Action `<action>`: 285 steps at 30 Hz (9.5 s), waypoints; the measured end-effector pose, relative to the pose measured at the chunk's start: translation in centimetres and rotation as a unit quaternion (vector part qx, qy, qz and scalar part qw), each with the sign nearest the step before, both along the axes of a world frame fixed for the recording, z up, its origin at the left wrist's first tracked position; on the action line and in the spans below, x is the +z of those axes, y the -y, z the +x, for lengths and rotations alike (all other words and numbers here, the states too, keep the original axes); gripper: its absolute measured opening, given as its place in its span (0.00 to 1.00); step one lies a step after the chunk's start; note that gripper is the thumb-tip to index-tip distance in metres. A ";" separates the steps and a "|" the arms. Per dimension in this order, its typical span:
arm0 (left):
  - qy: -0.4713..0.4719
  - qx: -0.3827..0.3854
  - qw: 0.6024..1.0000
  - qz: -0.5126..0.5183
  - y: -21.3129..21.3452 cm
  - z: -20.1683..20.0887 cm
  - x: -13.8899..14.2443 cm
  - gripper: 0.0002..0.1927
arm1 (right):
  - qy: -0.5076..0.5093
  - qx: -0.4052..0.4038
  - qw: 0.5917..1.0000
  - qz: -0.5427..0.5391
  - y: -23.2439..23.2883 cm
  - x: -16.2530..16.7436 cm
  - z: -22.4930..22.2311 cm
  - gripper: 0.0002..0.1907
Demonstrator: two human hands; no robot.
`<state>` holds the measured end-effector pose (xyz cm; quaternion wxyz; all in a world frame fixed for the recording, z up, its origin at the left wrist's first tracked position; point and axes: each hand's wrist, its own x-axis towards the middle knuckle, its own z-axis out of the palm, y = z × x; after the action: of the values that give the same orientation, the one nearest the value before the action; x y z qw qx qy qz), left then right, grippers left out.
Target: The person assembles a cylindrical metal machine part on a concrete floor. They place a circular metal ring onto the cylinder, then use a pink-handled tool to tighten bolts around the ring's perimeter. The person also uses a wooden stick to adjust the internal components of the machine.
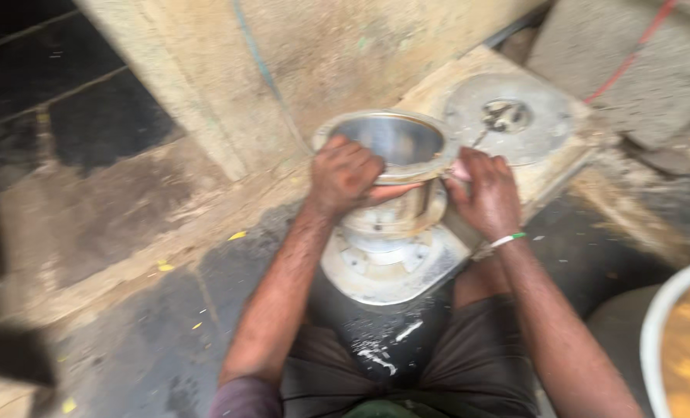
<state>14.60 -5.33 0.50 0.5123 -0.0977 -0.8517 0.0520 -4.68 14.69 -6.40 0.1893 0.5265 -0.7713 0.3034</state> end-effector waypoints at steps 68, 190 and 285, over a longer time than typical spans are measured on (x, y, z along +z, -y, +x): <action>0.010 -0.183 0.513 0.838 1.6 10.8 -21.5 0.47 | 0.467 0.034 0.884 -0.001 4.8 -4.7 6.6 0.38; 0.009 -0.036 0.534 0.845 0.1 5.3 -30.9 0.19 | 0.694 0.156 0.620 -0.330 4.5 -14.7 8.7 0.36; -0.114 -0.086 0.569 0.810 -1.6 1.6 -27.3 0.14 | 0.390 -0.172 0.885 -0.189 -30.4 7.3 -13.2 0.10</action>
<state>16.21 -3.74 -26.78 0.4724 0.2917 -0.4599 -0.6930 -17.84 45.12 0.88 0.0184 0.1793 -0.7892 0.5871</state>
